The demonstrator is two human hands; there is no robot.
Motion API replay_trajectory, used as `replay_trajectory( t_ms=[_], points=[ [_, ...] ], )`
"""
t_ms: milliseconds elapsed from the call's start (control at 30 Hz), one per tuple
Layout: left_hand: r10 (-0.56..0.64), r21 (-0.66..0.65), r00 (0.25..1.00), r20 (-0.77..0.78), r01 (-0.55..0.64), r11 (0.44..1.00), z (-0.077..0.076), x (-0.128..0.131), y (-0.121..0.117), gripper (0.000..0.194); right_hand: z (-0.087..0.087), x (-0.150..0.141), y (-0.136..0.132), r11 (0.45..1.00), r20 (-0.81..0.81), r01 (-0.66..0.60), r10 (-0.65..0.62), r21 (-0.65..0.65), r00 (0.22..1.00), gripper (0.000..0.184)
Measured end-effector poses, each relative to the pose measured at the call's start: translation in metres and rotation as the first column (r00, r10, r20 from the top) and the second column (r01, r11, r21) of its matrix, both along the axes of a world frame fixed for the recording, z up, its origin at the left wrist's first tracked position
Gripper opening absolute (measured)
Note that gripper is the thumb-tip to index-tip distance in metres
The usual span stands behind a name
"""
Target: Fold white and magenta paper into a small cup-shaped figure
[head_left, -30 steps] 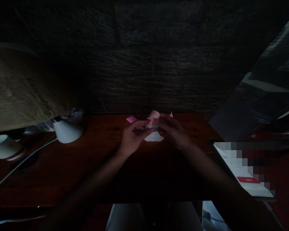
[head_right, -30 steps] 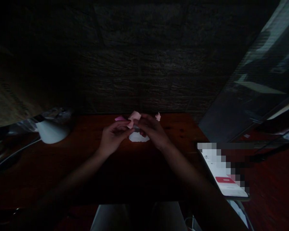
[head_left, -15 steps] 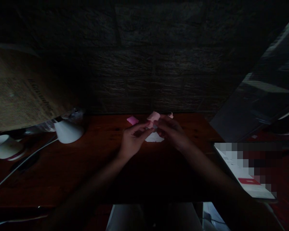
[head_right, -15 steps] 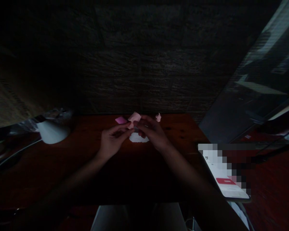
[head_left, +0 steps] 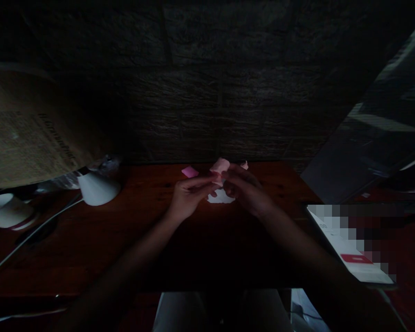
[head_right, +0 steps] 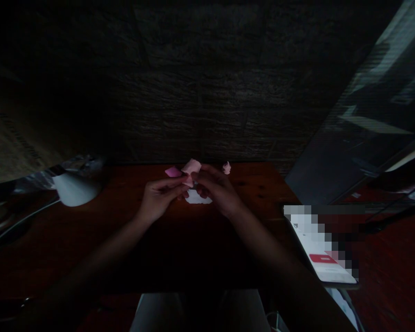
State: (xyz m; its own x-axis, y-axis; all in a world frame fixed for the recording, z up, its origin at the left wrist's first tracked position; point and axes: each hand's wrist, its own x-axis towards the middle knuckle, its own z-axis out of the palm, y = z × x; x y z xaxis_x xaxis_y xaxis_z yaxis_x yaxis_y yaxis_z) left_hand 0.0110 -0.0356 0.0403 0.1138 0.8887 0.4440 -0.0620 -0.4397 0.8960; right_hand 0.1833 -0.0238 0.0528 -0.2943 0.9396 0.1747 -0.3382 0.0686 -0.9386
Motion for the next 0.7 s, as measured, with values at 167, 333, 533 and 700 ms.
replay_trajectory(
  t_ms=[167, 333, 533, 700],
  points=[
    [-0.019, 0.022, 1.0, 0.025, 0.018, 1.0, 0.004, 0.001, -0.002, 0.024, 0.001, -0.001, -0.001, 1.0, -0.004, -0.019, 0.019, 0.013, 1.0, 0.029],
    [-0.025, 0.012, 1.0, -0.001, 0.025, 1.0, 0.003, -0.001, -0.001, 0.026, 0.002, 0.001, -0.001, 1.0, -0.001, -0.022, 0.022, 0.009, 1.0, 0.03],
    [-0.063, 0.046, 0.997, 0.039, 0.061, 0.997, -0.002, -0.001, 0.0, 0.038, 0.001, 0.002, 0.0, 1.0, 0.022, -0.023, 0.024, -0.004, 0.999, 0.029],
    [-0.033, 0.107, 0.999, 0.003, 0.033, 0.994, -0.007, 0.003, -0.004, 0.033, -0.003, 0.002, 0.0, 0.999, 0.025, -0.032, 0.032, 0.026, 0.999, 0.024]
  ],
)
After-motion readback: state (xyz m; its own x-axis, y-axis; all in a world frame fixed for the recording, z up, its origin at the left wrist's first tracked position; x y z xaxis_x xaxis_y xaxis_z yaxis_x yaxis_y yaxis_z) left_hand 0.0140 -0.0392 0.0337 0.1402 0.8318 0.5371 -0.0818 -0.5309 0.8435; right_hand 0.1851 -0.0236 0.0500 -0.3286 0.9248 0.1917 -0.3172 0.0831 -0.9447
